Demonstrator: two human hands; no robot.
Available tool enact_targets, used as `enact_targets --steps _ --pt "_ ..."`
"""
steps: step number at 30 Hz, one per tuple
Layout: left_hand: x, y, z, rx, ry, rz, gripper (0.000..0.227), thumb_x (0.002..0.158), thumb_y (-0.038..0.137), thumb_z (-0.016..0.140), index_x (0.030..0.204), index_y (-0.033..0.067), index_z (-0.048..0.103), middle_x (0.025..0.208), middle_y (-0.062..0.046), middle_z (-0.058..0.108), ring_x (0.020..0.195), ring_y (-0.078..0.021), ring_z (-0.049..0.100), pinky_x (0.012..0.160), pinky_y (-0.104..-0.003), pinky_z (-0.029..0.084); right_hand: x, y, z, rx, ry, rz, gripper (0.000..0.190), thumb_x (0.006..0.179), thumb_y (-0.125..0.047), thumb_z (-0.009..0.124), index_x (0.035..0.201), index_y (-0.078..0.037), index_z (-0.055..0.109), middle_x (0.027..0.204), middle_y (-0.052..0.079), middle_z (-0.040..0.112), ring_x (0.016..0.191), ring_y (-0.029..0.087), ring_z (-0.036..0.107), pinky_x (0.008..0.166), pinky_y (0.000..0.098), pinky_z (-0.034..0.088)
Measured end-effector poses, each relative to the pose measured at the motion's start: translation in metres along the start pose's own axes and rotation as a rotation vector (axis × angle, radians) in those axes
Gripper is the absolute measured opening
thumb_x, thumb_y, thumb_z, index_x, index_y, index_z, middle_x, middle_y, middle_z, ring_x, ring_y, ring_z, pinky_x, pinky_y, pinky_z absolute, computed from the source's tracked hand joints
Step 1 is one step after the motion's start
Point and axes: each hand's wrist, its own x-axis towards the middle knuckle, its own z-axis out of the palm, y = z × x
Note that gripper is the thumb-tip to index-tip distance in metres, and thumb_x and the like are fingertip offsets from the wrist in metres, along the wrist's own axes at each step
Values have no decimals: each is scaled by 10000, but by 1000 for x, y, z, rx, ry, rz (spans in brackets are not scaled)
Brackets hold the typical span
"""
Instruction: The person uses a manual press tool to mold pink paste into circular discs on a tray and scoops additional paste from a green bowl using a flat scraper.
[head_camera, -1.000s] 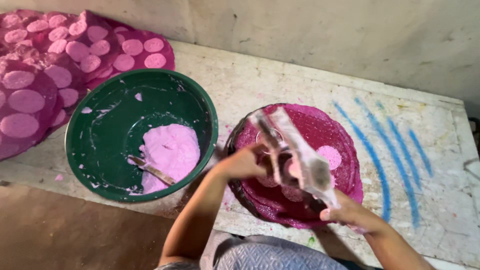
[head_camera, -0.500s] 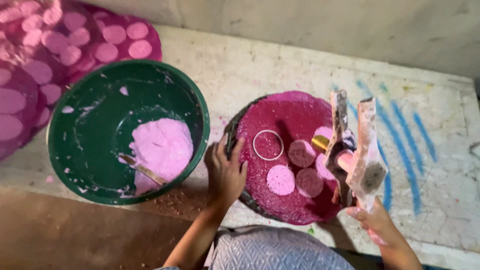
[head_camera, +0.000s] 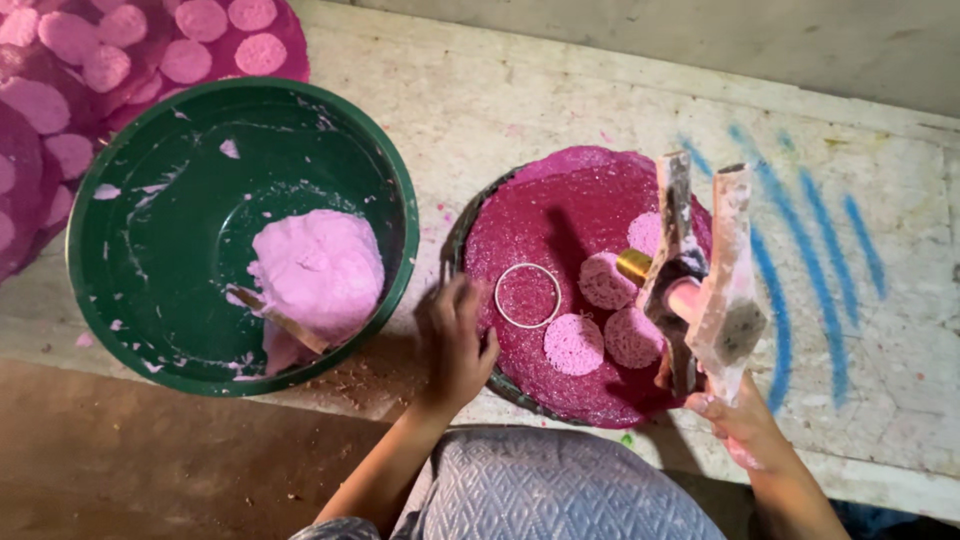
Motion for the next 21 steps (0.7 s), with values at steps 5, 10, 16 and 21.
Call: enact_targets --steps 5,10,16,21 --pt "-3 -5 9 -294 34 -377 842 832 90 741 1529 -44 289 1510 -278 366 1409 -438 371 1183 -526 280 3 13 -13 -13 -77 118 982 754 -492 818 1489 71 490 1250 244 639 1168 308 636 1006 417 488" --pt "33 15 -11 -332 121 -240 712 956 79 640 1576 -48 313 1603 -290 312 1516 -424 323 1278 -466 241 27 -1 -6 153 -394 155 961 806 -675 692 1435 33 526 1167 190 716 1029 268 677 806 403 528" --pt "115 27 -27 -2307 -356 -305 923 956 595 623 1635 46 326 1638 -221 401 1517 -342 420 1284 -471 304 45 -58 21 172 -808 459 804 969 -660 381 1370 20 529 1111 193 735 1026 297 711 926 432 566" --pt "132 32 -15 -2453 -318 -96 608 962 516 644 1397 105 539 1219 -89 599 1201 -255 575 1103 -394 403 82 -110 27 -153 -853 638 827 933 -676 255 1263 -11 620 1068 162 793 987 282 777 929 422 601"
